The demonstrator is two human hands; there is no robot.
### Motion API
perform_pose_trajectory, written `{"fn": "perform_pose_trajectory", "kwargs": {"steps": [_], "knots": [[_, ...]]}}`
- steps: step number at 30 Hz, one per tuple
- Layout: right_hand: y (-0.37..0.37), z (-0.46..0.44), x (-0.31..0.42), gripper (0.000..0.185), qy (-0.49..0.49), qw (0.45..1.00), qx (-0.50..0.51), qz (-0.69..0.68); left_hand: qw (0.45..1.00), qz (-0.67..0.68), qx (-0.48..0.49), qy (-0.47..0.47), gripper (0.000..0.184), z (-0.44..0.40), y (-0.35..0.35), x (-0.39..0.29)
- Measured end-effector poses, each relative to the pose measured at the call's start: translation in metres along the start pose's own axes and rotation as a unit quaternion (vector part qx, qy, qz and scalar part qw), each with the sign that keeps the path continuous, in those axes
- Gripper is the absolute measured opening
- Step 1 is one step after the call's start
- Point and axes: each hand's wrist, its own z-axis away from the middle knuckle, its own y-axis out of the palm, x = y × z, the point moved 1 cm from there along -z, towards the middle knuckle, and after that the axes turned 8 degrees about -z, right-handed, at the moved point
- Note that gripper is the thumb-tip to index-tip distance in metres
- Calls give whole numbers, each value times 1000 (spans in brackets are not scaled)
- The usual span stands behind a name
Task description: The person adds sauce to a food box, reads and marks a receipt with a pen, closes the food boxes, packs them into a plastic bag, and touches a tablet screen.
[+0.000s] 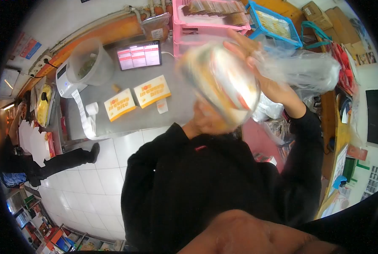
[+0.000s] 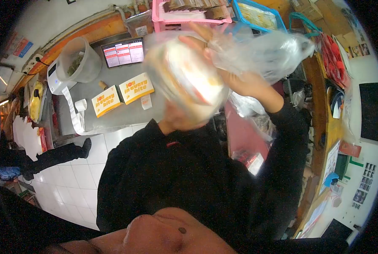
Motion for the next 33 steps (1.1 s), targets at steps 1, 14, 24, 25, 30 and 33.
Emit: {"fn": "perform_pose_trajectory", "kwargs": {"steps": [1, 14, 24, 25, 30, 33], "knots": [[9, 3, -10, 51, 2, 994, -8, 111, 1000, -3, -5, -19, 40, 12, -2, 2], [318, 19, -228, 49, 129, 944, -245, -182, 846, -2, -109, -523, 35, 40, 47, 52], [197, -102, -353, 22, 273, 928, -205, 149, 792, 22, -167, -586, 15, 63, 56, 51], [200, -108, -364, 21, 290, 924, -183, 171, 795, 22, -164, -584, 15, 64, 56, 53], [206, -115, -395, 19, 303, 931, -120, 164, 804, 12, -167, -571, 17, 71, 58, 50], [197, -107, -388, 17, 273, 942, -129, 147, 798, 16, -169, -578, 15, 67, 57, 51]]}}
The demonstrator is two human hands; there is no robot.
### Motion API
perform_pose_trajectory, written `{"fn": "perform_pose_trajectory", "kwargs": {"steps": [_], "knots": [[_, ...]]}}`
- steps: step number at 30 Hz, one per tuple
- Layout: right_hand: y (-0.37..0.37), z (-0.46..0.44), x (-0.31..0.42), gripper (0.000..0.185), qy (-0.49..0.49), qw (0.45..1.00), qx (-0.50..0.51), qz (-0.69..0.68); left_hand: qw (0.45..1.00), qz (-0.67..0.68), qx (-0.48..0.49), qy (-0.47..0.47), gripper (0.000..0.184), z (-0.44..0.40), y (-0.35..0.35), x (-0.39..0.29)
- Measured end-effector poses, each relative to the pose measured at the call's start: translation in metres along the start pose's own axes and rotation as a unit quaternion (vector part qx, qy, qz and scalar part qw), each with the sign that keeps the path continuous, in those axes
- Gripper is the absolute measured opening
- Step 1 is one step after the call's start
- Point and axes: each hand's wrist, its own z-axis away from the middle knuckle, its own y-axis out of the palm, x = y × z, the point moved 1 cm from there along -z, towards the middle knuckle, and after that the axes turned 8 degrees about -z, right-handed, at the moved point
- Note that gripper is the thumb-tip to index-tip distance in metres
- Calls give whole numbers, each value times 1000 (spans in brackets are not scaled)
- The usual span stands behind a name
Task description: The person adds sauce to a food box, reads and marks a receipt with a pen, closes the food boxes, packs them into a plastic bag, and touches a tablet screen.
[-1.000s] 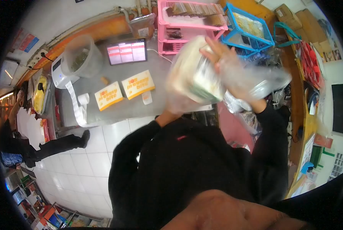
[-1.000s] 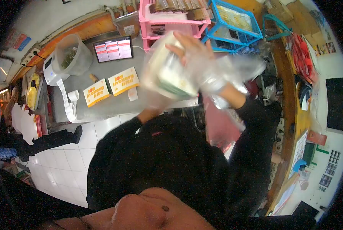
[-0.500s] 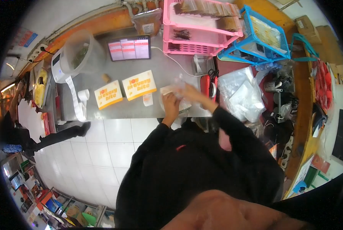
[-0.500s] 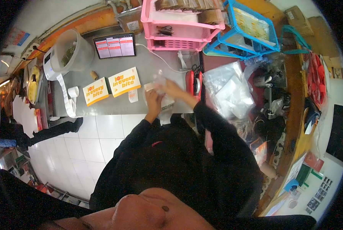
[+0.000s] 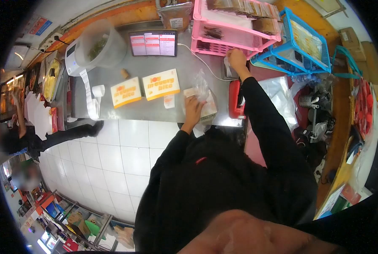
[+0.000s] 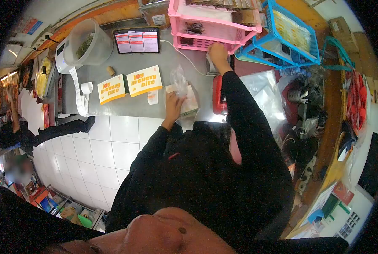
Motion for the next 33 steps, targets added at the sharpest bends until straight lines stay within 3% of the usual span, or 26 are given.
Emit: {"fn": "perform_pose_trajectory", "kwargs": {"steps": [7, 11, 13, 15, 17, 20, 23, 26, 29, 33], "knots": [[-47, 35, 19, 19, -30, 970, -132, -202, 998, -27, -8, 52, 14, -2, -2, 1], [-55, 84, 40, 13, 27, 870, -133, -475, 980, -161, 3, 120, 21, -7, -31, -21], [-40, 115, 51, 12, 53, 784, -106, -609, 974, -160, 19, 159, 27, -7, -39, -17], [-30, 148, 71, 13, 73, 754, -81, -648, 971, -149, 36, 182, 30, -9, -43, -12], [-6, 181, 76, 14, 138, 787, 15, -601, 972, -131, 54, 186, 30, -11, -47, -13], [19, 214, 72, 14, 70, 863, 124, -485, 964, -164, 16, 209, 35, -20, -58, -36], [1, 224, 76, 14, -66, 906, 62, -413, 967, -107, 87, 215, 32, -32, -58, -29], [3, 225, 64, 13, -97, 928, 51, -356, 973, -110, 191, 74, 25, -37, -45, 1], [6, 231, 62, 12, -134, 950, 30, -281, 962, -100, 213, 142, 21, -51, -46, -1], [8, 240, 67, 15, -129, 955, -24, -266, 956, -101, 235, 146, 17, -61, -49, -15]]}}
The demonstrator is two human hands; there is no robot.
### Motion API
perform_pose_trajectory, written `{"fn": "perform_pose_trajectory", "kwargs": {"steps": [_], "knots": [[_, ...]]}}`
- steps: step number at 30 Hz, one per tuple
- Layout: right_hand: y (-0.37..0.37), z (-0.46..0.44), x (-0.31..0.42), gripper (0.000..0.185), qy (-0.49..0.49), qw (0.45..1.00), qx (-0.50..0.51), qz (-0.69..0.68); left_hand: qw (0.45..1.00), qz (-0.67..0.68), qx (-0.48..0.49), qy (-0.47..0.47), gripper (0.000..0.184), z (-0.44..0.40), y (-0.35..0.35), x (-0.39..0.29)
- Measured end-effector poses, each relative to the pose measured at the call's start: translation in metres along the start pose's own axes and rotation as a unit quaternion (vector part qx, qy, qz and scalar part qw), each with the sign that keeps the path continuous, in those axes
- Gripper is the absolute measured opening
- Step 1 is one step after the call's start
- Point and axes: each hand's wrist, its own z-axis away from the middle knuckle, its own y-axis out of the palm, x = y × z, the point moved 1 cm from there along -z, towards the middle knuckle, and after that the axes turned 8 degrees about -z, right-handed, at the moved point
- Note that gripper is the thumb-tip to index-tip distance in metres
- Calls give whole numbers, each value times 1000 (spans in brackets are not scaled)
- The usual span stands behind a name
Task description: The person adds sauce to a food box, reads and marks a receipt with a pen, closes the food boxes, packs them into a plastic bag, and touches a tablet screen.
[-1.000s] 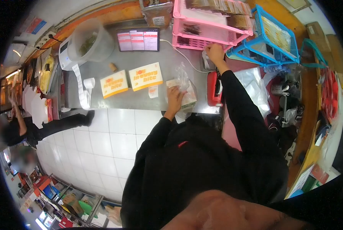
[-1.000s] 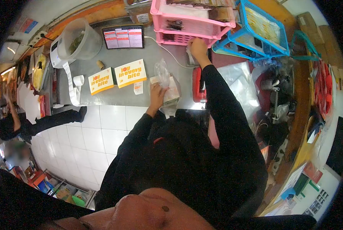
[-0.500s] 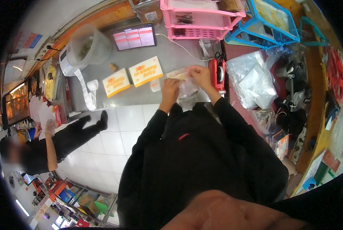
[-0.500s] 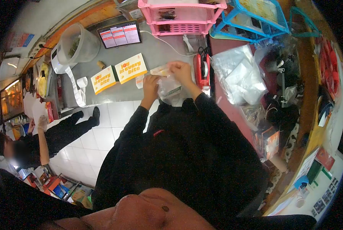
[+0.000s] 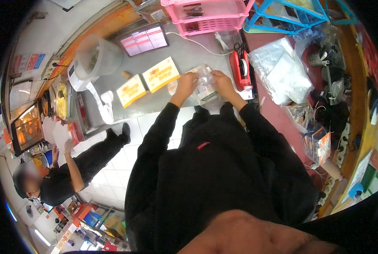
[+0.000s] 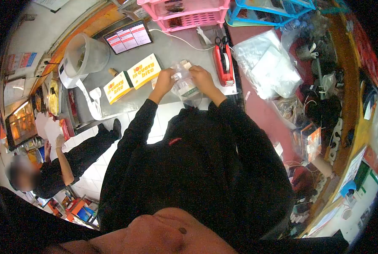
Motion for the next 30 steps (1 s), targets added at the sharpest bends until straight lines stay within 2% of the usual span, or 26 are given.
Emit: {"fn": "perform_pose_trajectory", "kwargs": {"steps": [2, 5, 8, 11, 14, 17, 23, 24, 26, 29, 30], "knots": [[3, 2, 6, 18, 6, 1000, -4, 15, 999, -19, 32, -27, 15, -5, -5, -8], [3, 3, 12, 17, 13, 999, -18, 38, 986, -162, -24, 38, 10, -9, -14, -22], [8, 2, 5, 14, -3, 1000, -25, 13, 994, -44, 72, -73, 18, -14, -5, -13], [15, 4, 0, 12, -7, 998, -67, -12, 995, -9, 81, -52, 15, -23, -3, -5], [24, 8, -6, 11, 65, 995, -68, -28, 994, -3, 100, -35, 16, -30, -7, -5], [29, 10, -6, 10, 68, 992, -97, -32, 990, 13, 135, -47, 16, -36, -10, -5], [24, 8, 8, 16, 71, 988, -121, -58, 990, -48, 102, -82, 16, -36, -8, -9], [22, 9, 11, 18, 58, 988, -128, -60, 978, 59, 111, -166, 18, -34, -5, -2], [21, 11, 18, 24, 32, 987, -143, -66, 899, 267, 124, -324, 22, -25, 9, 21], [15, 17, 33, 27, 20, 991, -119, -50, 799, 408, 112, -428, 28, -11, 21, 37], [13, 16, 36, 27, 18, 992, -114, -51, 776, 443, 113, -435, 29, -7, 24, 41]]}}
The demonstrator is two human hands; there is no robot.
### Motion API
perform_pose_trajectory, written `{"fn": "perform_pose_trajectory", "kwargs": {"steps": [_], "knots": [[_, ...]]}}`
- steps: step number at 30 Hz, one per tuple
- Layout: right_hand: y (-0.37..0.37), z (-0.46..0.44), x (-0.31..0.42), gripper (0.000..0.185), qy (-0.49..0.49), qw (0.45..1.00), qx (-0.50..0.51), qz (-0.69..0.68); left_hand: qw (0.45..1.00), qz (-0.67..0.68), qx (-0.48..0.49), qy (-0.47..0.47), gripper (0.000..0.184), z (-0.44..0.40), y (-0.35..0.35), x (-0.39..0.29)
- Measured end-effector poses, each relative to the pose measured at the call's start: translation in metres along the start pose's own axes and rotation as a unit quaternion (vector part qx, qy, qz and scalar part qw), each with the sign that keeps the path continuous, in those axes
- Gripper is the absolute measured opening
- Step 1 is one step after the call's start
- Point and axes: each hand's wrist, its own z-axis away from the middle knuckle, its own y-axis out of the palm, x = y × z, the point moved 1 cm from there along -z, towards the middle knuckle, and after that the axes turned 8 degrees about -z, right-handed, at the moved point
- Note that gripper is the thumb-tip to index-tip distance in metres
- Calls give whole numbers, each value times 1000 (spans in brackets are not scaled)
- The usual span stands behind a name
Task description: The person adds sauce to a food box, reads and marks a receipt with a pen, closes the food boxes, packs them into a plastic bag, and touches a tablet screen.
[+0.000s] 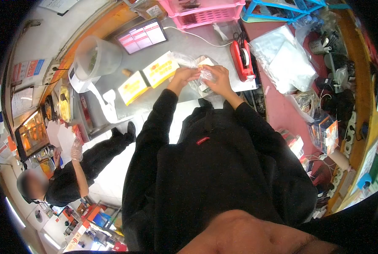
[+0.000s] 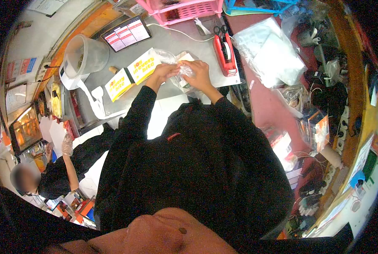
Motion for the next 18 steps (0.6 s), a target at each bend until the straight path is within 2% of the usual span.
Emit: {"fn": "perform_pose_trajectory", "kwargs": {"steps": [2, 5, 10, 14, 18], "knots": [[-1, 0, 4, 28, -2, 1000, 11, -3, 996, 75, 33, -25, 31, 5, -1, 7], [8, 1, -8, 23, -53, 998, 0, 14, 991, 123, 57, -19, 29, 11, 4, 15], [19, -5, -24, 10, 20, 999, 6, -46, 986, 146, 77, 33, 28, 24, 12, 25], [18, -6, -33, 19, 86, 991, 50, -89, 985, 132, 80, 79, 30, 34, 17, 24], [15, -5, -36, 20, 95, 987, 74, -108, 984, 150, 38, 89, 31, 35, 20, 26]]}}
